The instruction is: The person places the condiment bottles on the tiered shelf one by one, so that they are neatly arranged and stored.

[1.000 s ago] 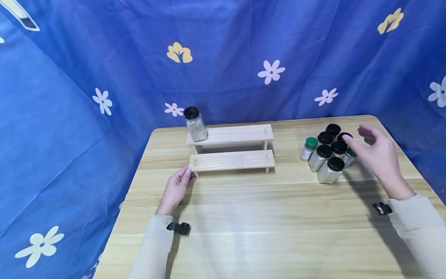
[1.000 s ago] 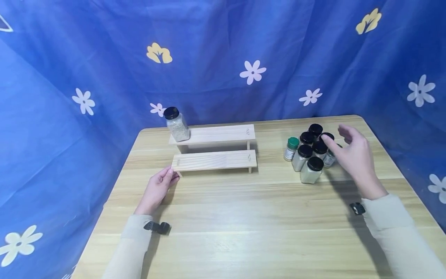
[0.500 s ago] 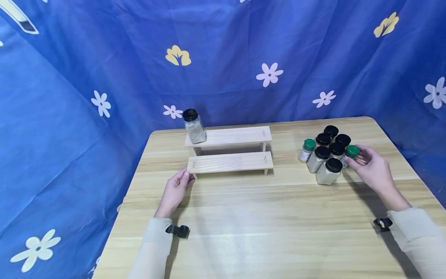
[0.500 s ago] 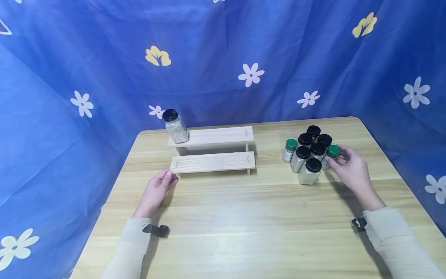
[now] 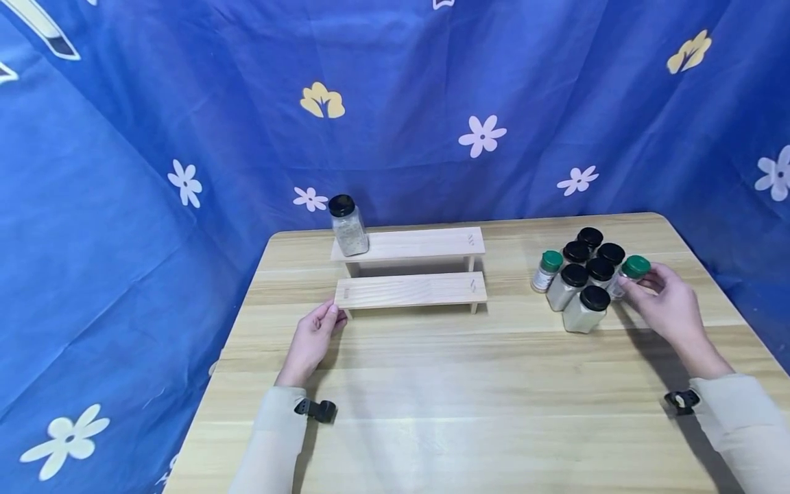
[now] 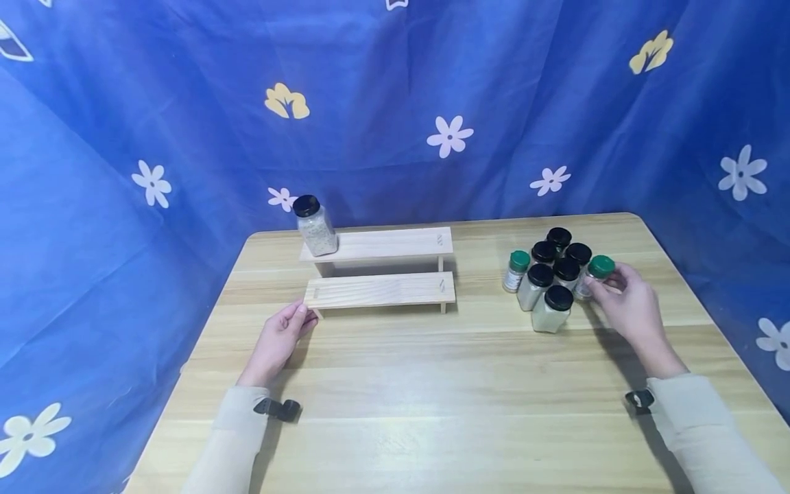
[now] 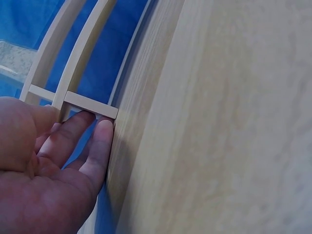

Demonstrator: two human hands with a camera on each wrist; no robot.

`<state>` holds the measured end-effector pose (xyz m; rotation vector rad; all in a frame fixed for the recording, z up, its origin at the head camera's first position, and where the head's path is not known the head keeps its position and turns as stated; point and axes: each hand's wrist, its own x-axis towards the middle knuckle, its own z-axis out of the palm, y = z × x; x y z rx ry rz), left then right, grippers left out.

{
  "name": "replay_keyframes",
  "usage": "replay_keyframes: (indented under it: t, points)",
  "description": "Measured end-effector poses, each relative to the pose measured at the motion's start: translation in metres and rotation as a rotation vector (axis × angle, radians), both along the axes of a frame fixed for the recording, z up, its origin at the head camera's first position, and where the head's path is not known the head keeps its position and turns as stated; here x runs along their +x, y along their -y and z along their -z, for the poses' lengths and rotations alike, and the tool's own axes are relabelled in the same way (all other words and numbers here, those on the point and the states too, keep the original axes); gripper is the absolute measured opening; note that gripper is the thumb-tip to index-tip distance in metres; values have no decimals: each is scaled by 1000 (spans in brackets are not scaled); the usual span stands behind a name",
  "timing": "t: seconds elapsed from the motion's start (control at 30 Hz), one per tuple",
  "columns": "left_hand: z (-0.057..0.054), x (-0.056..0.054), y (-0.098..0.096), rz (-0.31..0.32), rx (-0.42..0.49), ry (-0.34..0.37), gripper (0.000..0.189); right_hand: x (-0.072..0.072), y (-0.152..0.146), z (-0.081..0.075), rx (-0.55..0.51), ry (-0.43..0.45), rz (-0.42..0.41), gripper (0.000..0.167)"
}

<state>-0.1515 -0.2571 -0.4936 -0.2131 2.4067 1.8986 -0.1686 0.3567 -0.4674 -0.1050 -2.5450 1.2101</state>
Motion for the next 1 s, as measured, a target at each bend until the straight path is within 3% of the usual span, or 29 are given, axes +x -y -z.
replay_keyframes:
  t: [0.2, 0.5, 0.73, 1.0]
  points:
    - [2, 1, 2, 7, -2, -9, 51, -1, -2, -32, -35, -120, 58, 23]
    - [2, 0, 2, 15, 0, -13, 52, -11, 4, -77, 16, -165, 115, 43]
    - [-1, 1, 2, 10, -17, -6, 52, -28, 36, -95, -65, -215, 4, 36]
    - [-2, 1, 2, 7, -15, -3, 51, -49, 103, -99, -60, -199, -130, 40]
